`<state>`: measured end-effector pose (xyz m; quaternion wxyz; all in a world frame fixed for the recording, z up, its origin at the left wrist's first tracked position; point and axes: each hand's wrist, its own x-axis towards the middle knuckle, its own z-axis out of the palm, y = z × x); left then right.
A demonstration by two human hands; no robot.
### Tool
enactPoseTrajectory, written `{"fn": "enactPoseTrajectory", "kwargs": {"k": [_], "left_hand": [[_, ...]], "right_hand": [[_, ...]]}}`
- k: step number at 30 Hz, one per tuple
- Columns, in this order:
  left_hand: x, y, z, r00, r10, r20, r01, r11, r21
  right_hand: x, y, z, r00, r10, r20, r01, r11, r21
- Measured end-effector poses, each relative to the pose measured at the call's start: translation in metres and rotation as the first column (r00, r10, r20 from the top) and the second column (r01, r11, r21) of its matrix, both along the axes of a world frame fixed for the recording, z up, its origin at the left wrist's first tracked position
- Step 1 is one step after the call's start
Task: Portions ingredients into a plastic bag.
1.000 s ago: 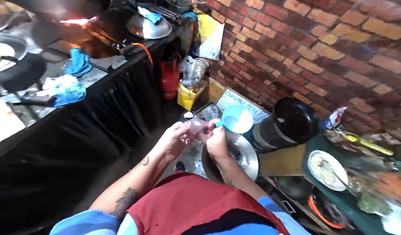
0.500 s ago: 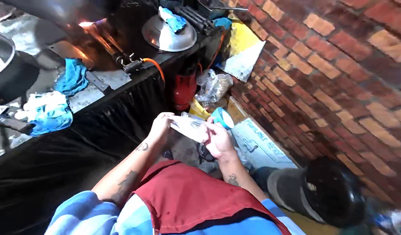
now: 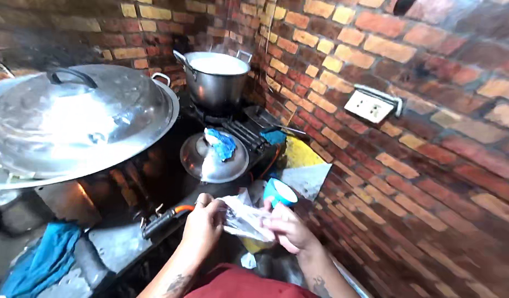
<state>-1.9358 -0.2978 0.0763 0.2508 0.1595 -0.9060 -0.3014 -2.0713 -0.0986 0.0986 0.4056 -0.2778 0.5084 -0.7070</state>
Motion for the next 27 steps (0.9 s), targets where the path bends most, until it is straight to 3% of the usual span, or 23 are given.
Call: {"fn": "enactPoseTrajectory", "kwargs": {"k": [2,5,8,10,11,12,14,16,18,21,23,25,27], "left_hand": [[-0.013,-0.021,0.006,0.997,0.018,0.079,-0.018,1.000,0.000],[-0.027,-0.050,0.017,0.953,0.006,0.303,-0.010,1.000,0.014],[-0.038,-0.074,0.033,0.950,-0.199,0.241,0.167,0.975,0.148],[-0.053,-0.090,0.043,0.897,-0.435,0.078,0.383,0.853,0.356],[-0.065,-0.096,0.046,0.886,-0.464,0.011,0.418,0.808,0.414],[-0.077,-0.099,0.048,0.919,-0.394,0.025,0.352,0.846,0.401],[-0.104,-0.094,0.057,0.966,-0.008,0.260,-0.033,0.988,0.153],[-0.132,-0.091,0.073,0.827,0.236,0.511,-0.256,0.966,-0.032],[-0.147,-0.093,0.095,0.729,0.240,0.641,-0.278,0.960,-0.042],[-0.155,-0.101,0.115,0.811,0.165,0.562,-0.240,0.969,0.060],[-0.157,-0.110,0.107,0.924,0.045,0.379,-0.127,0.973,0.194],[-0.163,-0.120,0.097,0.974,-0.055,0.218,-0.032,0.927,0.374],[-0.172,-0.125,0.086,0.995,-0.057,0.079,0.011,0.873,0.488]], "right_hand": [[-0.049,-0.009,0.006,0.925,0.271,-0.265,-0.258,0.962,0.086],[-0.128,-0.032,0.051,0.704,0.519,-0.485,-0.171,0.787,0.593],[-0.192,-0.077,0.097,0.297,0.836,-0.461,-0.084,0.504,0.860],[-0.222,-0.109,0.130,0.009,0.939,-0.343,0.018,0.343,0.939],[-0.238,-0.123,0.148,-0.070,0.927,-0.368,0.053,0.372,0.927],[-0.256,-0.135,0.168,-0.115,0.889,-0.443,0.037,0.450,0.892],[-0.299,-0.161,0.205,-0.110,0.773,-0.625,-0.062,0.623,0.780],[-0.344,-0.195,0.230,-0.073,0.569,-0.819,-0.103,0.813,0.574],[-0.381,-0.240,0.254,-0.076,0.423,-0.903,0.024,0.906,0.423],[-0.441,-0.325,0.262,-0.118,0.302,-0.946,0.198,0.941,0.275],[-0.476,-0.383,0.250,-0.129,0.291,-0.948,0.198,0.944,0.263],[-0.498,-0.434,0.236,-0.131,0.299,-0.945,0.173,0.946,0.276],[-0.507,-0.476,0.225,-0.144,0.344,-0.928,0.183,0.931,0.316]]}}
